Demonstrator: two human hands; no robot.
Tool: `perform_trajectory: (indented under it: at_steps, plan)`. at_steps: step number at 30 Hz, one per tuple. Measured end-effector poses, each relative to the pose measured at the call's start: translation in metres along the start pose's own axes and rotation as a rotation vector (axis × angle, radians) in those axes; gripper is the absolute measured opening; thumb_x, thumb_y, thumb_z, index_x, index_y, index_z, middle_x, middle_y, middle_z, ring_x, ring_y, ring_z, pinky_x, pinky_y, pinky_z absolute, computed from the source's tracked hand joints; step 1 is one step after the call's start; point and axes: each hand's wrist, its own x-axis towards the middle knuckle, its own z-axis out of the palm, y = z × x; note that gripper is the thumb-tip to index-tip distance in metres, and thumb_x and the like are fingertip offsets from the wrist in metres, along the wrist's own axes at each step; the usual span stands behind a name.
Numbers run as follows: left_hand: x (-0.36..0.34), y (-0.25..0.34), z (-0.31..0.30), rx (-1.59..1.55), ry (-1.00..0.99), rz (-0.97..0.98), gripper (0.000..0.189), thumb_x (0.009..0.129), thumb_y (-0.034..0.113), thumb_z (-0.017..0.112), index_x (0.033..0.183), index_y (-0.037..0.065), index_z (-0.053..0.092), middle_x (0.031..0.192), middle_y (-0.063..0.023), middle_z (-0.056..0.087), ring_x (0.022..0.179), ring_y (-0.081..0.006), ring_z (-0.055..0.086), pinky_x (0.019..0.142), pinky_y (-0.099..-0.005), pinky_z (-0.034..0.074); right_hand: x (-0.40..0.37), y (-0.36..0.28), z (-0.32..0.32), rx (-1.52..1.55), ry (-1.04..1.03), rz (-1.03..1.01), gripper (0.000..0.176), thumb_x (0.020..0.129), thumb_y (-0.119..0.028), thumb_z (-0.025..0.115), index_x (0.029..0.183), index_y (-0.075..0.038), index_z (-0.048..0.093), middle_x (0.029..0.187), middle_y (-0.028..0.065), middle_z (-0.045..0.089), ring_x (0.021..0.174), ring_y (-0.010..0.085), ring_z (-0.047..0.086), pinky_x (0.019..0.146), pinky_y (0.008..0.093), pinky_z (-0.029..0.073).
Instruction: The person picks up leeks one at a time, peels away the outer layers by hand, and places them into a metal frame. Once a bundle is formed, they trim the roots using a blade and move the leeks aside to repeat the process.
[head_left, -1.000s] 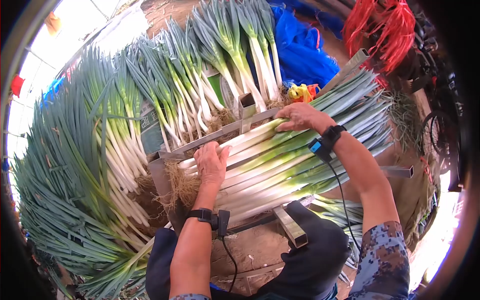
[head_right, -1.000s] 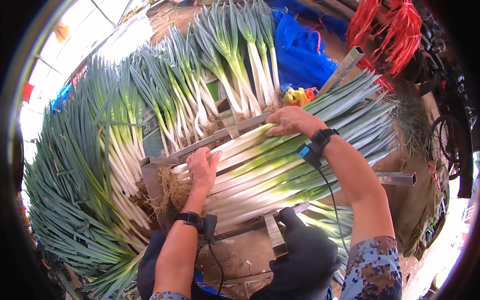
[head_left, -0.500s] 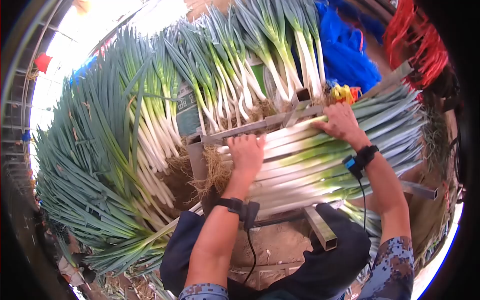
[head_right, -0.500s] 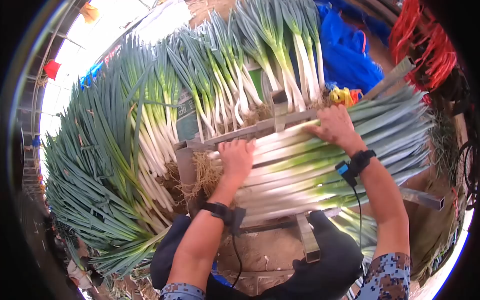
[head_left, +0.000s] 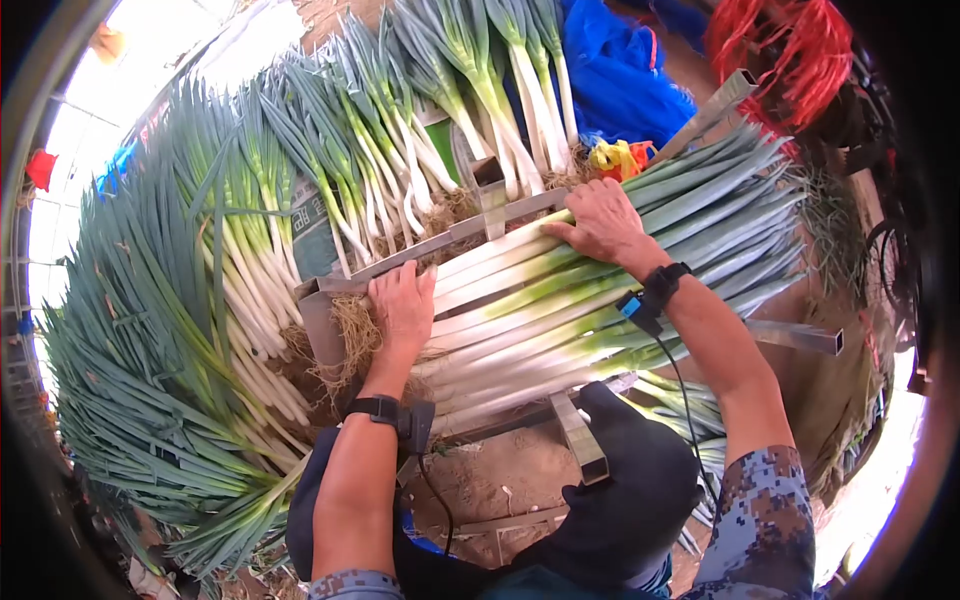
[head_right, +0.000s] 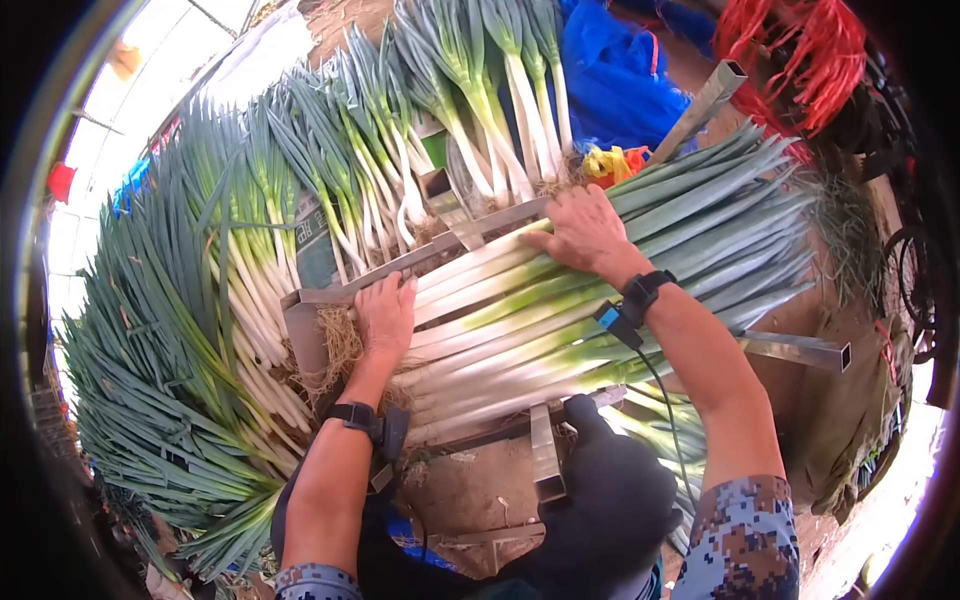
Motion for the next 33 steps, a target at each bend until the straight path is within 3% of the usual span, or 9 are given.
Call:
perform_trajectory:
  at_steps: [1,4,5,8,9,15,24,33]
  plan:
    - [-0.006,-0.001,-0.008,0.046,-0.212,-0.031,0.032,0.099,0.034,0.054,0.108,0.005,0.064,0.105,-0.0142,0.066,0.103,-0.0338,0.056,0.098,-0.0462,0.036,0.002,0.001,-0.004,0.004,-0.069,0.022,0.061,0.091,-0.06,0.054,0.104,-0.003,0.069,0.109,0.0168,0.065,0.109,0.0308,0.056,0.098,0.0427,0.037]
    - [-0.005,0.0,-0.007,0.049,-0.172,0.015,0.032,0.099,0.034,0.054,0.109,0.005,0.065,0.102,-0.0143,0.066,0.101,-0.0343,0.056,0.097,-0.0464,0.036,-0.009,0.007,0.003,0.179,0.122,-0.196,0.066,0.086,-0.061,0.06,0.116,-0.002,0.066,0.116,0.0158,0.063,0.116,0.0308,0.053,0.103,0.0437,0.035]
    - [-0.004,0.001,-0.01,0.01,-0.273,-0.048,0.035,0.099,0.035,0.054,0.114,0.005,0.064,0.107,-0.0147,0.066,0.107,-0.034,0.056,0.101,-0.0465,0.035,-0.015,0.0,-0.013,0.151,-0.066,-0.219,0.078,0.079,-0.059,0.07,0.13,-0.003,0.056,0.126,0.0154,0.056,0.123,0.0318,0.048,0.108,0.0465,0.032]
    - [-0.006,-0.002,-0.007,-0.013,-0.123,0.022,0.04,0.095,0.039,0.06,0.116,0.005,0.062,0.109,-0.0134,0.067,0.11,-0.0328,0.055,0.103,-0.0484,0.033,-0.028,0.002,-0.007,0.014,-0.013,-0.352,0.09,0.072,-0.056,0.077,0.139,-0.003,0.048,0.132,0.0164,0.049,0.128,0.0335,0.043,0.11,0.0504,0.03]
    - [-0.006,-0.006,-0.009,-0.054,-0.308,-0.056,0.06,0.093,0.047,0.06,0.133,0.002,0.054,0.128,-0.0169,0.06,0.123,-0.0346,0.049,0.111,-0.0525,0.026,-0.028,0.003,-0.007,0.052,-0.098,-0.33,0.094,0.071,-0.052,0.081,0.142,-0.004,0.043,0.136,0.017,0.044,0.131,0.0346,0.039,0.111,0.0533,0.029]
    - [-0.017,0.026,-0.052,0.05,-0.614,0.056,0.097,0.086,0.062,0.063,0.152,0.0,0.028,0.155,-0.0261,0.028,0.144,-0.0428,0.023,0.116,-0.0623,0.011,-0.04,-0.003,0.004,0.005,0.014,-0.294,0.085,0.077,-0.05,0.076,0.14,-0.001,0.046,0.137,0.019,0.045,0.133,0.0362,0.038,0.113,0.0531,0.026]
    - [-0.003,0.024,-0.064,0.093,-0.747,0.138,0.086,0.09,0.05,0.064,0.15,-0.001,0.03,0.15,-0.0252,0.03,0.142,-0.0435,0.025,0.113,-0.0586,0.023,-0.037,-0.001,0.005,-0.025,0.015,-0.323,0.087,0.077,-0.051,0.076,0.141,-0.003,0.044,0.134,0.0195,0.047,0.131,0.037,0.04,0.112,0.0545,0.027]
    - [-0.016,0.015,-0.038,0.33,-0.568,0.277,0.08,0.091,0.052,0.062,0.148,0.001,0.038,0.144,-0.0285,0.041,0.13,-0.048,0.043,0.107,-0.0615,0.034,-0.045,-0.009,0.009,-0.057,0.055,-0.289,0.085,0.076,-0.05,0.077,0.138,-0.003,0.045,0.135,0.0206,0.045,0.131,0.0384,0.04,0.11,0.0569,0.028]
